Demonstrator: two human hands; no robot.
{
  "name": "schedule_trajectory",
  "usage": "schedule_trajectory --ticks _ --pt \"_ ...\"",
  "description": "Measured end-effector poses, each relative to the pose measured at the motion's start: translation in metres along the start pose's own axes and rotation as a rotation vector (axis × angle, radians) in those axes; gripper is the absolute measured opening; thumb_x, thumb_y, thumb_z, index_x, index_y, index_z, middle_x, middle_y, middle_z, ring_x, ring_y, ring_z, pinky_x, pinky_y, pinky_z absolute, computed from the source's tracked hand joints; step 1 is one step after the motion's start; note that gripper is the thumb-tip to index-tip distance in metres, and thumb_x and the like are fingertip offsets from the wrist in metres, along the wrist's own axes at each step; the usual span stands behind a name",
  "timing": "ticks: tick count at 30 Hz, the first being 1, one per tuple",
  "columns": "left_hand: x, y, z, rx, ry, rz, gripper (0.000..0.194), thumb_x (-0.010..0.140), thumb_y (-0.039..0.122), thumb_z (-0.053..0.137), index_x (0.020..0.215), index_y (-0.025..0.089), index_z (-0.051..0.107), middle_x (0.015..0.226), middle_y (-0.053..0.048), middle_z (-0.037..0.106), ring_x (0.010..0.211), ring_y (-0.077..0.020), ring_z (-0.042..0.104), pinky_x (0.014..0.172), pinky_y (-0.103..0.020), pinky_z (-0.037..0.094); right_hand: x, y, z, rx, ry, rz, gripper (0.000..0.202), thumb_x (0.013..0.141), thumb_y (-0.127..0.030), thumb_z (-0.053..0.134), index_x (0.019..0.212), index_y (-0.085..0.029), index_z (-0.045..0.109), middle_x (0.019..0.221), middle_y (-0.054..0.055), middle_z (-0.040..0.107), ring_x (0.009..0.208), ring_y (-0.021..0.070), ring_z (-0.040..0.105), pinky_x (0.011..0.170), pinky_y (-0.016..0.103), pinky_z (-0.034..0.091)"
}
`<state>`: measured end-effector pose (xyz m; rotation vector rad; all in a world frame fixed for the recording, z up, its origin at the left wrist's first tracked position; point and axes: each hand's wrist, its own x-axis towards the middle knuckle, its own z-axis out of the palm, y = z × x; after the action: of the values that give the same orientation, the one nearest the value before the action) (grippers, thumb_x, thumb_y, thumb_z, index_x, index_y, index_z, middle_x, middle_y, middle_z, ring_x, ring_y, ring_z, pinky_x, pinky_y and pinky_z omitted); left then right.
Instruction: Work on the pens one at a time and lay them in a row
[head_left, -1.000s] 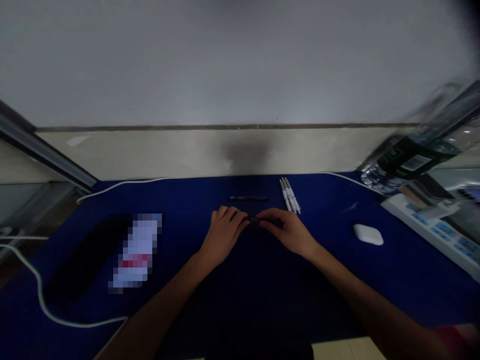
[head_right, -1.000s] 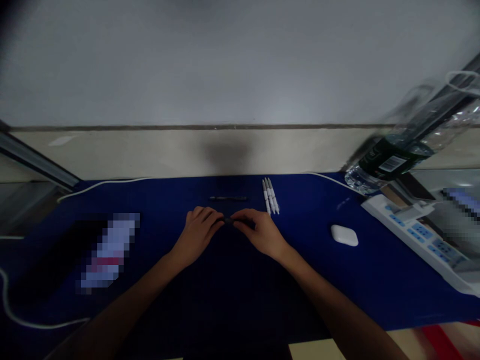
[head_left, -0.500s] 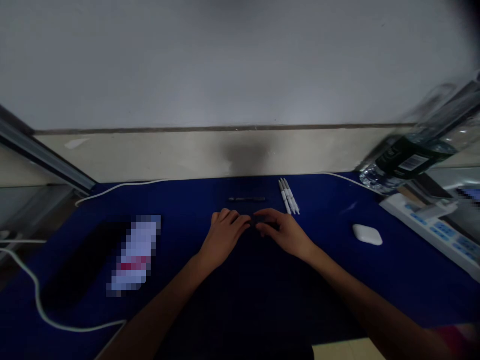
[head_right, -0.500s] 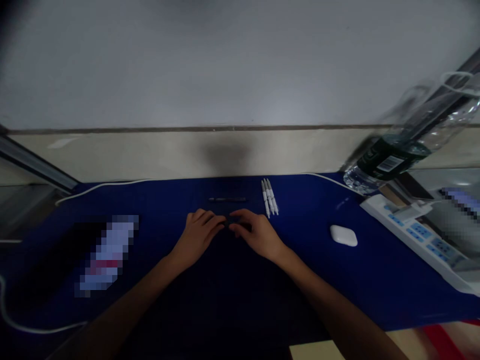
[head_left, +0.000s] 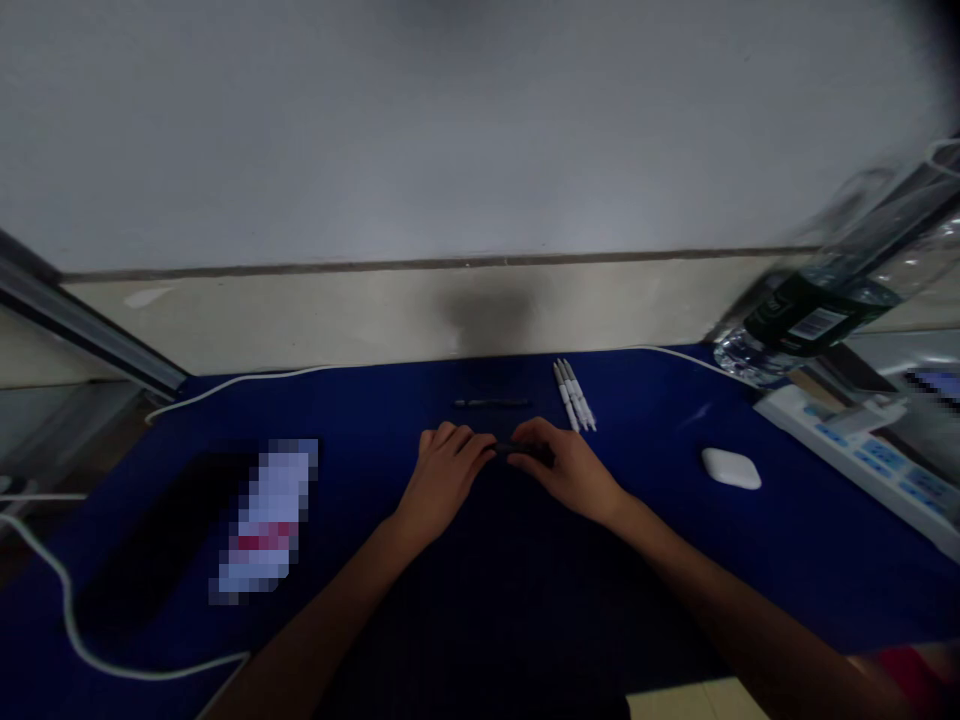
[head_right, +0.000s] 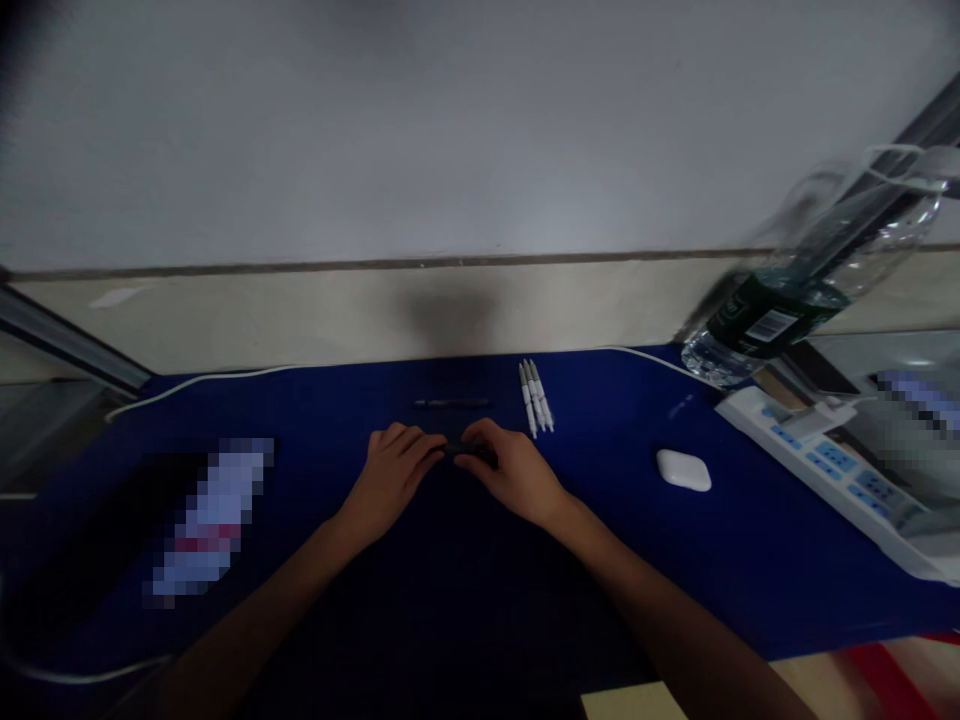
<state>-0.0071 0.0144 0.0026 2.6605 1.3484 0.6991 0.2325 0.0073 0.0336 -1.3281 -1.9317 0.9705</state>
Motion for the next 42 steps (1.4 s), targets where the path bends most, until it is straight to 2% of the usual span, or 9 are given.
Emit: schedule_trajectory --ticks 5,10,15,19,23,28,33,39,42 --pt "0.0 0.001 0.002 -0.008 0.006 0.026 0.037 0.125 0.039 0.042 0.126 0.022 0.074 0.105 -0.005 0.078 0.1 -0.0238 0.062 0.087 -0.04 0.041 0.001 0.002 0.002 -0.14 0.031 -0.045 0.042 0.114 -0.037 0.051 0.076 -0.028 0.065 0.078 0.008 0.074 0.074 0.0273 0.072 0.074 0.042 0.056" --pt "0.0 0.0 0.0 -0.016 0.005 -0.004 0.036 0.125 0.039 0.041 0.128 0.023 0.074 0.105 -0.005 0.077 0.1 -0.0233 0.063 0.087 -0.039 0.042 0.0 -0.001 -0.001 -0.041 -0.008 -0.022 0.016 0.107 -0.036 0.07 0.118 -0.028 0.078 0.098 0.006 0.084 0.084 0.0281 0.079 0.078 0.04 0.06" --pt "-0.001 -0.001 0.003 -0.016 0.007 0.022 0.032 0.124 0.037 0.045 0.13 0.023 0.073 0.108 -0.005 0.077 0.103 -0.0236 0.063 0.09 -0.04 0.043 0.001 -0.001 -0.002 -0.115 -0.004 -0.049 0.028 0.114 -0.032 0.058 0.094 -0.025 0.076 0.09 0.007 0.081 0.084 0.0265 0.078 0.078 0.039 0.058" --pt "-0.001 -0.001 0.005 -0.012 0.023 0.028 0.031 0.124 0.035 0.045 0.132 0.023 0.073 0.108 -0.005 0.077 0.102 -0.0239 0.063 0.088 -0.04 0.042 0.0 0.001 -0.001 -0.093 -0.025 -0.024 0.014 0.107 -0.033 0.073 0.12 -0.028 0.077 0.1 0.005 0.084 0.088 0.0277 0.081 0.076 0.038 0.058" --pt "-0.001 -0.001 0.004 -0.005 -0.009 0.045 0.032 0.124 0.036 0.044 0.132 0.023 0.072 0.11 -0.005 0.078 0.103 -0.0238 0.063 0.088 -0.04 0.043 -0.001 0.0 -0.001 -0.171 -0.029 -0.039 0.03 0.115 -0.034 0.058 0.09 -0.028 0.074 0.089 0.005 0.08 0.081 0.0265 0.078 0.076 0.039 0.057" --pt "0.0 0.0 0.003 -0.008 -0.031 0.068 0.031 0.124 0.029 0.043 0.132 0.022 0.071 0.112 -0.006 0.078 0.104 -0.0241 0.063 0.089 -0.04 0.044 -0.002 0.003 0.003 -0.163 -0.06 -0.063 0.013 0.112 -0.036 0.065 0.113 -0.027 0.075 0.106 0.007 0.084 0.092 0.0285 0.081 0.079 0.039 0.059" --pt "0.0 0.001 0.001 -0.04 -0.045 0.122 0.026 0.123 0.028 0.046 0.125 0.022 0.072 0.108 -0.005 0.079 0.103 -0.0241 0.064 0.089 -0.04 0.047 -0.001 0.006 0.007 -0.288 -0.057 -0.067 0.044 0.119 -0.034 0.047 0.081 -0.026 0.066 0.081 0.005 0.076 0.074 0.0233 0.074 0.074 0.037 0.055" --pt "0.0 0.002 -0.001 -0.049 -0.058 0.114 0.025 0.121 0.021 0.047 0.127 0.022 0.072 0.114 -0.005 0.081 0.104 -0.0235 0.066 0.089 -0.04 0.047 -0.003 0.0 0.007 -0.16 -0.058 -0.078 0.01 0.109 -0.032 0.07 0.116 -0.026 0.076 0.11 0.007 0.085 0.094 0.0261 0.081 0.08 0.037 0.059" --pt "0.0 0.003 0.0 -0.036 -0.062 0.122 0.024 0.121 0.021 0.049 0.127 0.022 0.073 0.114 -0.006 0.081 0.104 -0.0237 0.067 0.088 -0.04 0.049 -0.003 -0.002 0.01 -0.239 -0.043 -0.056 0.02 0.113 -0.03 0.06 0.099 -0.027 0.075 0.096 0.007 0.082 0.089 0.0276 0.08 0.079 0.039 0.058"
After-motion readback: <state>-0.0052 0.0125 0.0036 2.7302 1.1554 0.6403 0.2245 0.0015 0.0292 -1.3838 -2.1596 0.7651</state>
